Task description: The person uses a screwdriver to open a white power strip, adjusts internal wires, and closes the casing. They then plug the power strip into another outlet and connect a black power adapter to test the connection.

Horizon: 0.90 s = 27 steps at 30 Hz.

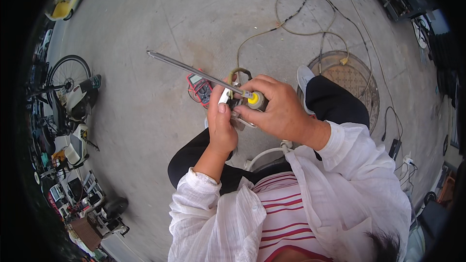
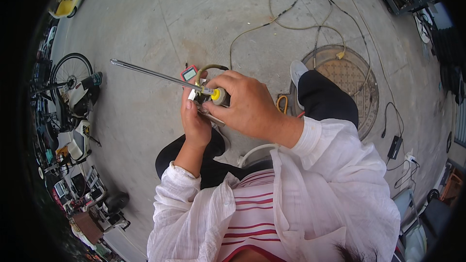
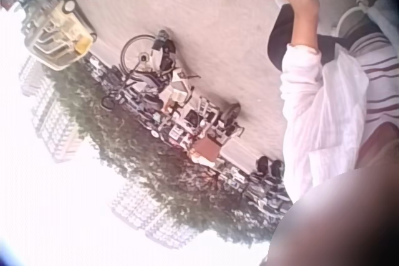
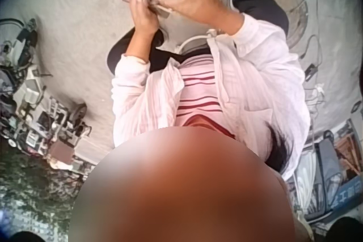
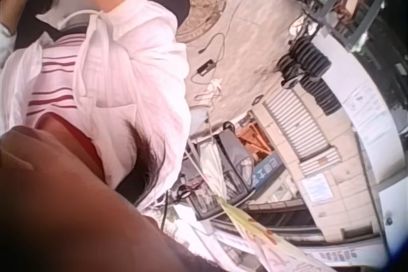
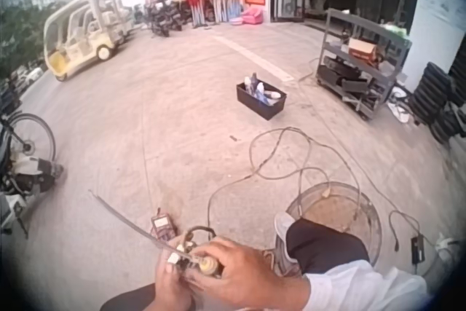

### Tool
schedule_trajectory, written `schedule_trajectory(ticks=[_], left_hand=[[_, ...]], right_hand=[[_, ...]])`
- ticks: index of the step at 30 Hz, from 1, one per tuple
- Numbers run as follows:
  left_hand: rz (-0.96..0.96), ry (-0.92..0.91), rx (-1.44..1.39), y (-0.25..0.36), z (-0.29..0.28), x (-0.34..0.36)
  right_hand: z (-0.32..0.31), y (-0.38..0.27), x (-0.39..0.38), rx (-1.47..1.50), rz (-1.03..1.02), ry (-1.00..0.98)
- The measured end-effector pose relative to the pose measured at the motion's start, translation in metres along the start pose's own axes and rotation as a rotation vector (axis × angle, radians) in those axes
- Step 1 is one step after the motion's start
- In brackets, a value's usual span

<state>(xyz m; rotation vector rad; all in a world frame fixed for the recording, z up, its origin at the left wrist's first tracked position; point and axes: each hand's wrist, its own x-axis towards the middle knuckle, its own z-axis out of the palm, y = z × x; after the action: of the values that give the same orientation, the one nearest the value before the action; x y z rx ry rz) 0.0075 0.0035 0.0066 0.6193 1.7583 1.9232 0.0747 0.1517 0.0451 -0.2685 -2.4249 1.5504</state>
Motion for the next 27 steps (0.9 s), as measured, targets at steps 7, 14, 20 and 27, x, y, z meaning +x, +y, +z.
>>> schedule_trajectory(ticks=[7,14,20,27], left_hand=[[0.006,0.012,0.0,-0.002,0.002,-0.001],[0.025,0.007,0.024,-0.001,0.004,-0.001],[0.03,0.017,0.073,-0.001,0.002,-0.001],[0.063,0.075,0.041,-0.008,0.006,-0.001]], right_hand=[[0.001,0.001,0.001,0.015,-0.003,-0.006],[0.003,0.001,0.0,0.036,-0.062,0.019],[0.003,0.001,-0.001,0.038,-0.061,0.014],[0.012,-0.001,-0.001,0.093,-0.078,0.139]])
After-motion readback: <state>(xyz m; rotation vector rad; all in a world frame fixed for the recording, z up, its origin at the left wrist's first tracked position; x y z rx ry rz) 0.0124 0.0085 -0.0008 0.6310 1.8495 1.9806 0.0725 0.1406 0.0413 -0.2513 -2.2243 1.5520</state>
